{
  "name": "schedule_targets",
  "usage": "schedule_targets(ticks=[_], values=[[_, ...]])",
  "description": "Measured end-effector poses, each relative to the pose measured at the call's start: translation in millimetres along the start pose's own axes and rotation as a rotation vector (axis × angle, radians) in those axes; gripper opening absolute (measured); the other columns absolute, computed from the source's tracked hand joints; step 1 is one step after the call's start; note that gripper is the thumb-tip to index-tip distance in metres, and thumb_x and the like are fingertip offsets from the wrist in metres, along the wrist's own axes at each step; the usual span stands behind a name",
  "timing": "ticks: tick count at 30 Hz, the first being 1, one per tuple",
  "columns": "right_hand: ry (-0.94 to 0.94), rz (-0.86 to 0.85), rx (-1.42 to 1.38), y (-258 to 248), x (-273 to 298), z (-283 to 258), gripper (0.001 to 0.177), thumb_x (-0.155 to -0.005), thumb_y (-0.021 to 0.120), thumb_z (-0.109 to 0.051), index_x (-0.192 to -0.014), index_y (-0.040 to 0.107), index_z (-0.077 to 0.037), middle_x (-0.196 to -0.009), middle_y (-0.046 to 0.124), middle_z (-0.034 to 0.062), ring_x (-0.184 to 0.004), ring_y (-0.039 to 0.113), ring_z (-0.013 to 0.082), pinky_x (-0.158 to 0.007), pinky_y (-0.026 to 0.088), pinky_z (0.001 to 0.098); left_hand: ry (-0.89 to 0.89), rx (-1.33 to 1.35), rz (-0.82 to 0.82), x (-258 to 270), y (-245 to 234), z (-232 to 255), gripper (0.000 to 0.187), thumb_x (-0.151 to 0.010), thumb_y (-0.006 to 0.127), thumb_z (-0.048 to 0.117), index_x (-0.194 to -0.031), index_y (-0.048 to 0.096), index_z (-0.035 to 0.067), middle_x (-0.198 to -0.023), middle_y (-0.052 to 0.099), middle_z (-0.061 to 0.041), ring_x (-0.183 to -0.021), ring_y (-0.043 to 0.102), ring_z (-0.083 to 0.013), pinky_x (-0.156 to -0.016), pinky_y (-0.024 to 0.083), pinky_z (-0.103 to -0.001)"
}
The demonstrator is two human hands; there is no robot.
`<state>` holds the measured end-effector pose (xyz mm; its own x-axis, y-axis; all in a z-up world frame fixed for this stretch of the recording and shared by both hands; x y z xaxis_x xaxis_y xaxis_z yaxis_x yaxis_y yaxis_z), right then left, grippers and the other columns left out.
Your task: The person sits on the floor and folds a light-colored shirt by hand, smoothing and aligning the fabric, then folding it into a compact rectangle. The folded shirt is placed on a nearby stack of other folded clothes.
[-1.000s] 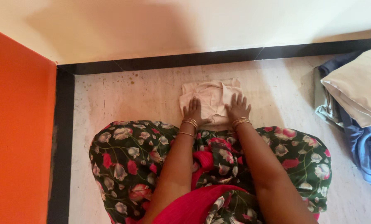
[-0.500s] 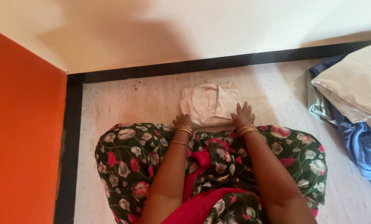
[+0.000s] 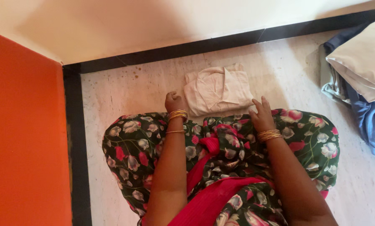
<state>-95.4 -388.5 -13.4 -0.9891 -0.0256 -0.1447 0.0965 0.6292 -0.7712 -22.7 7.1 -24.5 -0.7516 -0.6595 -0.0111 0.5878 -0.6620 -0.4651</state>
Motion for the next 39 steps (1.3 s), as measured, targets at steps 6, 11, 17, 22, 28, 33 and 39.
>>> schedule_targets(ticks=[6,11,17,22,28,33,39], values=[[0.003,0.007,-0.057,19,-30,-6,0.028,-0.099,0.059,-0.016,-0.124,0.071,-0.009,-0.132,0.066,0.0224,-0.127,0.060,0.0382,-0.111,0.047,0.0468,-0.724,0.246,-0.731,12,46,-30,0.016,-0.085,0.062,0.012,-0.097,0.064,0.001,-0.080,0.072,-0.019,-0.069,0.067,-0.0324,-0.062,0.054,-0.046],[0.301,-0.188,-0.602,65,-54,-10,0.028,-0.100,0.057,-0.012,-0.123,0.071,-0.006,-0.105,0.073,0.0161,-0.098,0.069,0.0271,-0.088,0.056,0.0378,-0.284,-0.047,-0.837,12,79,-32,0.030,-0.086,0.064,0.026,-0.104,0.067,0.001,-0.089,0.072,-0.018,-0.080,0.067,-0.0336,-0.071,0.052,-0.045],[0.286,-0.118,-0.341,83,-76,6,0.056,-0.091,0.069,-0.009,-0.144,0.053,-0.001,-0.109,0.068,0.0204,-0.098,0.064,0.0283,-0.089,0.054,0.0383,-0.416,-0.400,-0.378,4,53,-24,0.054,-0.082,0.066,0.045,-0.125,0.062,0.012,-0.119,0.068,-0.018,-0.111,0.061,-0.0385,-0.097,0.042,-0.052],[0.224,-0.010,-0.533,49,-73,-25,0.053,-0.091,0.069,-0.014,-0.141,0.055,0.000,-0.129,0.063,0.0202,-0.115,0.062,0.0301,-0.098,0.051,0.0389,-0.313,-0.112,-0.060,-5,52,-24,0.054,-0.080,0.068,0.045,-0.124,0.066,0.014,-0.124,0.071,-0.015,-0.115,0.064,-0.0353,-0.102,0.042,-0.051],[0.226,-0.967,-1.563,-49,4,-150,0.040,-0.103,0.065,-0.027,-0.125,0.064,0.006,-0.116,0.072,0.0235,-0.104,0.073,0.0313,-0.092,0.060,0.0457,-0.200,0.362,0.035,-22,63,-44,0.028,-0.087,0.070,0.027,-0.095,0.070,0.000,-0.088,0.073,-0.013,-0.076,0.066,-0.0207,-0.073,0.055,-0.032],[-0.438,-1.819,-1.219,-101,105,-237,0.049,-0.114,0.057,-0.032,-0.144,0.056,0.007,-0.149,0.059,0.0191,-0.146,0.053,0.0256,-0.129,0.039,0.0373,-0.165,0.505,-0.073,-24,72,-48,0.026,-0.088,0.068,0.026,-0.089,0.069,0.000,-0.079,0.075,-0.008,-0.071,0.067,-0.0161,-0.072,0.055,-0.030],[-0.323,-1.465,-1.056,-61,121,-281,0.046,-0.109,0.056,-0.028,-0.146,0.054,0.000,-0.147,0.059,0.0124,-0.139,0.052,0.0218,-0.120,0.038,0.0392,-0.150,0.447,-0.189,-17,86,-43,0.024,-0.088,0.068,0.023,-0.085,0.069,-0.001,-0.077,0.073,-0.007,-0.069,0.065,-0.0149,-0.068,0.053,-0.030]])
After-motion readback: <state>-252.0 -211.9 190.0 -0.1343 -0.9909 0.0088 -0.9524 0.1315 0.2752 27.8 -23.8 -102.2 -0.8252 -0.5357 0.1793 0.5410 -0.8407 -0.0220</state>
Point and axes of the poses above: each hand's wrist, its own x-axis away from the middle knuckle, its own y-axis out of the palm, z = x × y, the point moved 2 cm from there along -x, towards the middle knuckle
